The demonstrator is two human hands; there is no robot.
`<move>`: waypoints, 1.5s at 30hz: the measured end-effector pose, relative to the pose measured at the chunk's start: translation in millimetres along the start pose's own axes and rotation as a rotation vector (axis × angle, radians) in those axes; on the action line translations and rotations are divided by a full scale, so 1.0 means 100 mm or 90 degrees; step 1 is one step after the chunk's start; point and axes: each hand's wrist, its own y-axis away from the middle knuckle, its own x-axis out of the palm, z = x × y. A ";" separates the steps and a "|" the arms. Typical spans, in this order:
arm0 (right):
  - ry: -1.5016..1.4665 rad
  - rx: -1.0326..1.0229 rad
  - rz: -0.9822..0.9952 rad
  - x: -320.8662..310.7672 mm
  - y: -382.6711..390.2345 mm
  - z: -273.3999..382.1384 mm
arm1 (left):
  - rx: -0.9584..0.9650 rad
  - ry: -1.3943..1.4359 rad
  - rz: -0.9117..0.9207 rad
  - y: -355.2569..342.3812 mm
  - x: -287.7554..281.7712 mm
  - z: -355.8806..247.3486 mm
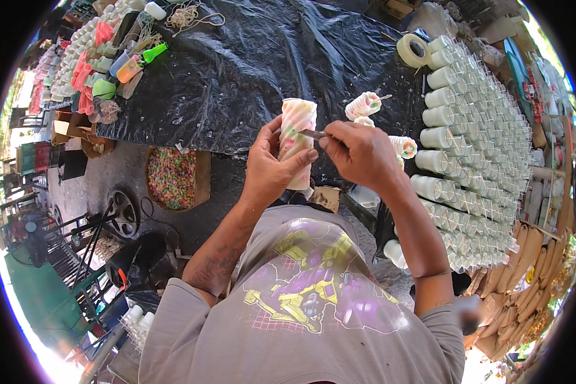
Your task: The person trims the wicks of several spiral-patterned candles using a small blade. They hold each candle, cut the wick, and place the finished candle on a table alongside others.
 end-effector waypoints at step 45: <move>-0.228 0.661 -0.517 -0.27 2.16 -0.06 | 0.304 -0.632 0.554 -3.14 2.29 0.80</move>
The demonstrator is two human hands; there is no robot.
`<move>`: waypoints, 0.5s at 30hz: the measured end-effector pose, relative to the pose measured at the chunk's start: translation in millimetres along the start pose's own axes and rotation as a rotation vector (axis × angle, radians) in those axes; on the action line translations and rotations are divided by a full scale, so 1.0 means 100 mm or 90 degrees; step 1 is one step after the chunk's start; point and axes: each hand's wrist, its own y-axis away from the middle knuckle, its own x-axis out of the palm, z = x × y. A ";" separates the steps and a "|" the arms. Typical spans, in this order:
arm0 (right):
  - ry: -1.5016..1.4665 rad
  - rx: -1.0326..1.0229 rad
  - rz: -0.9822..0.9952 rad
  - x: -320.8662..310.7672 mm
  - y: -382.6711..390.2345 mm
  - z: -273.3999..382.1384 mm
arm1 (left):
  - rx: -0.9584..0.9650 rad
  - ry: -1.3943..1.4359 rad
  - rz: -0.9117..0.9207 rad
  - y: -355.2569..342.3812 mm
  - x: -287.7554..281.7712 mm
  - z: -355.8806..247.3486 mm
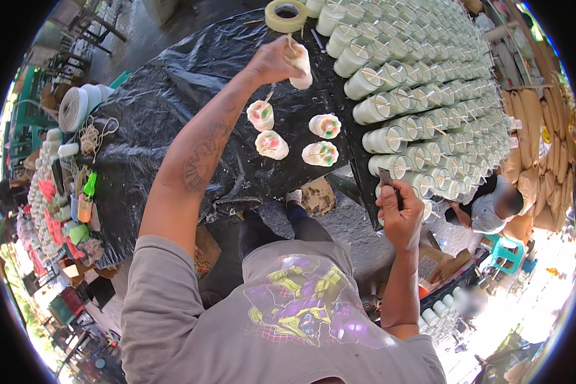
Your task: The person trims the wicks of several spiral-patterned candles using a small blade. They hold each candle, cut the wick, and place the finished candle on a table alongside others.
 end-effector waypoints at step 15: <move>-0.047 0.025 0.003 0.03 -0.10 -0.04 | 0.112 -0.128 0.218 -0.09 0.47 -0.34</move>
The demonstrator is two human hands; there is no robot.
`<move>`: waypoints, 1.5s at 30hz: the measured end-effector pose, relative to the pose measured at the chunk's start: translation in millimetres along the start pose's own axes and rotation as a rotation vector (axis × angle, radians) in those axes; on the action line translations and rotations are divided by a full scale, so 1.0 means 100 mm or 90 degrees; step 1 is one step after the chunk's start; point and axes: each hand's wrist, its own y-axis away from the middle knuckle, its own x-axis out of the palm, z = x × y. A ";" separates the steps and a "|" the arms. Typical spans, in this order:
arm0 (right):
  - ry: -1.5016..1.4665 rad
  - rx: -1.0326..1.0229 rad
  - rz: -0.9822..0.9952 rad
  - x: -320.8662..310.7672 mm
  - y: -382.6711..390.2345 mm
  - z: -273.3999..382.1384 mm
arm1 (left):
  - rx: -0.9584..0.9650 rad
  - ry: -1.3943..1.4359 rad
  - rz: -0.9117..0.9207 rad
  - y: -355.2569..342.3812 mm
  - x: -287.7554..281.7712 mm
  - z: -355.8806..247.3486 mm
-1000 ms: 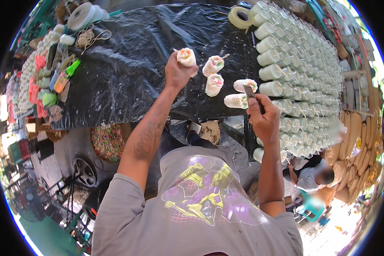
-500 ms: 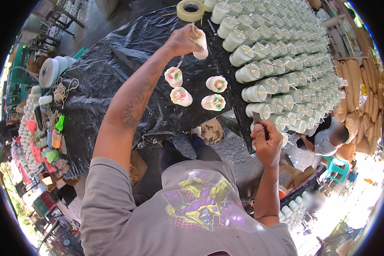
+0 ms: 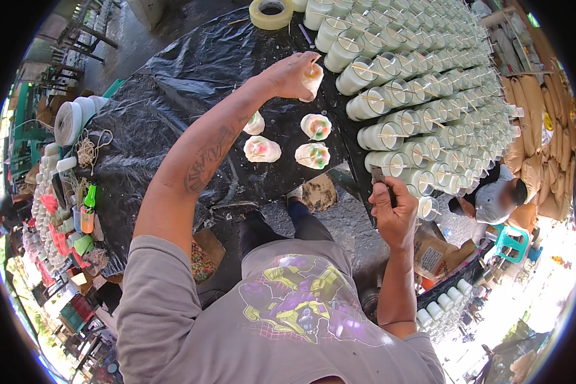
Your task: The person trims the wicks of several spiral-patterned candles using a small blade. They hold each candle, cut the wick, and place the finished candle on a table alongside others.
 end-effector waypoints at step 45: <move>0.238 -0.525 0.146 1.54 -0.27 1.27 | -0.244 0.827 -0.652 2.80 0.04 -1.39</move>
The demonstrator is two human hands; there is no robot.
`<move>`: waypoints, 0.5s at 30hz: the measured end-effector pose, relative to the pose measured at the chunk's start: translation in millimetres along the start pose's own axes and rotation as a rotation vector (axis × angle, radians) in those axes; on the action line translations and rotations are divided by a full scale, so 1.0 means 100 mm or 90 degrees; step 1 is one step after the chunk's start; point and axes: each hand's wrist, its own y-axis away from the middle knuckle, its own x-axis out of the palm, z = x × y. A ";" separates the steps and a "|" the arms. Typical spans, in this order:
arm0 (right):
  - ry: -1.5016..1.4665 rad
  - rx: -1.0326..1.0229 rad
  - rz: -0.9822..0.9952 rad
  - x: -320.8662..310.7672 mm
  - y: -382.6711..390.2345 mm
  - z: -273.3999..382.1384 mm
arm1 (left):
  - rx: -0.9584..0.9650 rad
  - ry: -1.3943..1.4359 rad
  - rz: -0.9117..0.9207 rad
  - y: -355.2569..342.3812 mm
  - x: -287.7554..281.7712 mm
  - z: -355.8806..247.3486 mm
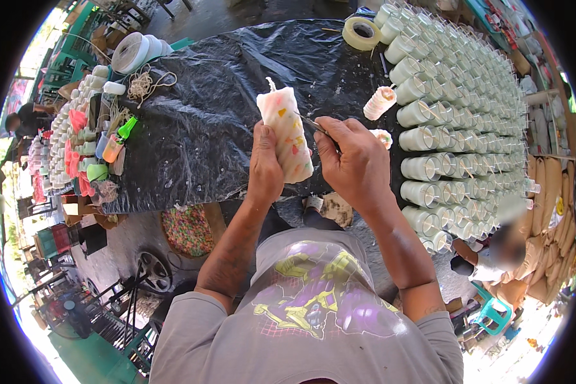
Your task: The person trims the wicks of several spiral-patterned candles using a small blade. They hold each candle, cut the wick, and place the finished candle on a table alongside others.
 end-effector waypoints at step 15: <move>0.058 -0.003 0.031 -0.16 0.02 0.15 | 0.087 -0.049 -0.029 0.11 0.07 0.04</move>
